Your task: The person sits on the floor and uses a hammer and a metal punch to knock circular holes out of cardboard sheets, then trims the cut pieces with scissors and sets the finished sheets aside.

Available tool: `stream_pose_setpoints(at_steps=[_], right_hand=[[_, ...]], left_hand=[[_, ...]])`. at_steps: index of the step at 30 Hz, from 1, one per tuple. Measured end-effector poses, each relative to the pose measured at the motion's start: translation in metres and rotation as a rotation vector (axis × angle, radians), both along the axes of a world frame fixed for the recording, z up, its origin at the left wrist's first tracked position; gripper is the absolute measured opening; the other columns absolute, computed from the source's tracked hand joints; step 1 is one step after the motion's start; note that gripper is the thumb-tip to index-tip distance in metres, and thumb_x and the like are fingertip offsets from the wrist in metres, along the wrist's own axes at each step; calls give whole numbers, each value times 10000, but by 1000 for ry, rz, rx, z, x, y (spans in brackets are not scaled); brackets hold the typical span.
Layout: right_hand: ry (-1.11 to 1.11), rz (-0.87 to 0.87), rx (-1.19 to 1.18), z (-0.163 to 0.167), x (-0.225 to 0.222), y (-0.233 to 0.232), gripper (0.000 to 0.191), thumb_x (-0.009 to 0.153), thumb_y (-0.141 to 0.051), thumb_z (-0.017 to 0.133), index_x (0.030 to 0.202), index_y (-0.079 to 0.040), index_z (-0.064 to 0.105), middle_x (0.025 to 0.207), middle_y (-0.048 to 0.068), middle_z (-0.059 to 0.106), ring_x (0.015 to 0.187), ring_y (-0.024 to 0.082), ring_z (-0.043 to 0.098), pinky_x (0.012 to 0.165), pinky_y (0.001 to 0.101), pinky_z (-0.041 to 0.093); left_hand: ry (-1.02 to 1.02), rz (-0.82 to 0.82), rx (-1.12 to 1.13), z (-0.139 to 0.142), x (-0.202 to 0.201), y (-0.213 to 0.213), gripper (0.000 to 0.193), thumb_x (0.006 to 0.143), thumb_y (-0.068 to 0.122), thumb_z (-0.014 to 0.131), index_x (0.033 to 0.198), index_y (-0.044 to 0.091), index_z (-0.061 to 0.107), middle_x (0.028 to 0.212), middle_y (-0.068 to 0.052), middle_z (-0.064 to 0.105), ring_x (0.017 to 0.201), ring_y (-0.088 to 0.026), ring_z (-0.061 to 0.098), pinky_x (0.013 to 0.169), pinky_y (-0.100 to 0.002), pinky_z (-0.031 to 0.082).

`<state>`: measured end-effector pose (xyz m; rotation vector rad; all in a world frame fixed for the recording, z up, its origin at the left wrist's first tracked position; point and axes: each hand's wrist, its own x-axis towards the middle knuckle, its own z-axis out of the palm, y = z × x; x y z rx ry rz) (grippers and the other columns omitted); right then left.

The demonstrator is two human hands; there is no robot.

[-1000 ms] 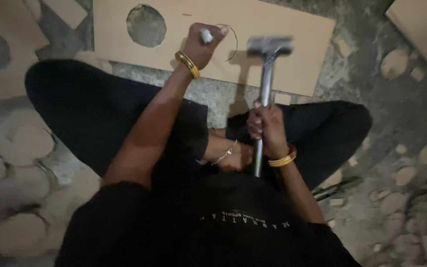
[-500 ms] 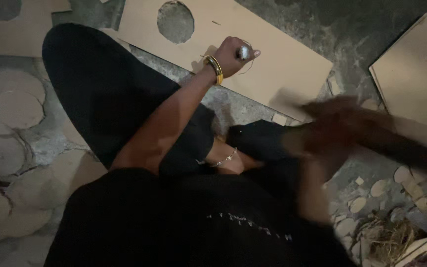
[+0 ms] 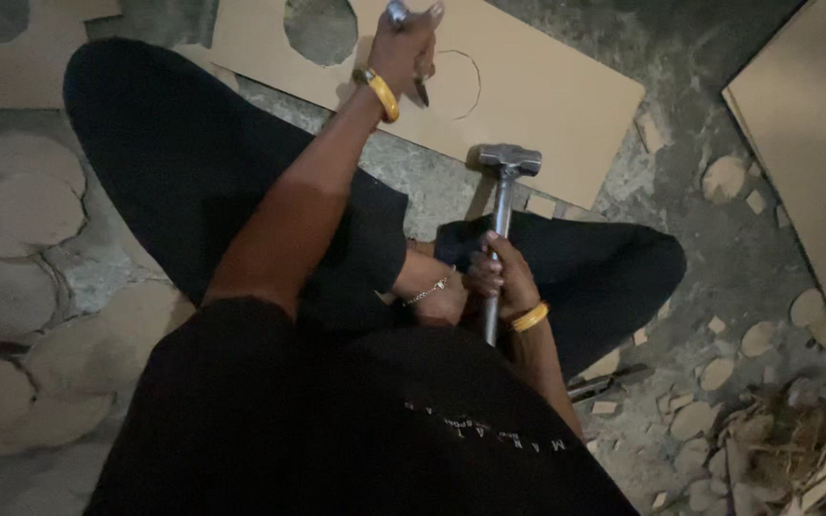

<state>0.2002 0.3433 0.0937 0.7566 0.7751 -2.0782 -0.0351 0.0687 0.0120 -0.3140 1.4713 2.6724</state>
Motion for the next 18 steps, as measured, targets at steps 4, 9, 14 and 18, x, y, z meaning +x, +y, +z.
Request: stream_pose_setpoints(at_steps=[4, 9, 14, 18], right_hand=[[-4, -25, 96, 1, -6, -8, 104, 1050, -218, 547, 974, -148, 554, 657, -62, 397, 528, 58, 364, 473, 222, 323], [364, 59, 602, 46, -23, -30, 137, 1033, -184, 543, 907, -133, 526, 612, -50, 415, 447, 58, 355, 374, 238, 287], [1113, -140, 1056, 143, -68, 8, 110, 1057, -193, 549, 1003, -100, 571, 713, -12, 528, 537, 101, 480, 439, 260, 372], [1589, -512, 1185, 224, -92, 33, 114, 1060, -191, 580, 1067, -78, 581, 765, 12, 578, 585, 124, 546, 466, 265, 413]], left_hand=[[160, 32, -91, -2, 17, 11, 524, 1027, 350, 749, 668, 105, 456, 554, 10, 452, 452, -128, 422, 452, -323, 379], [242, 226, -453, -6, 22, 35, 473, 1014, 342, 748, 715, 47, 532, 621, -17, 492, 557, -151, 460, 535, -378, 405], [373, 36, -599, 7, 40, 38, 486, 1065, 305, 723, 740, -5, 535, 608, -97, 463, 579, -204, 441, 625, -414, 465], [411, -34, -730, 21, 46, 46, 435, 1037, 283, 707, 723, 4, 594, 615, -138, 548, 528, -239, 486, 568, -402, 438]])
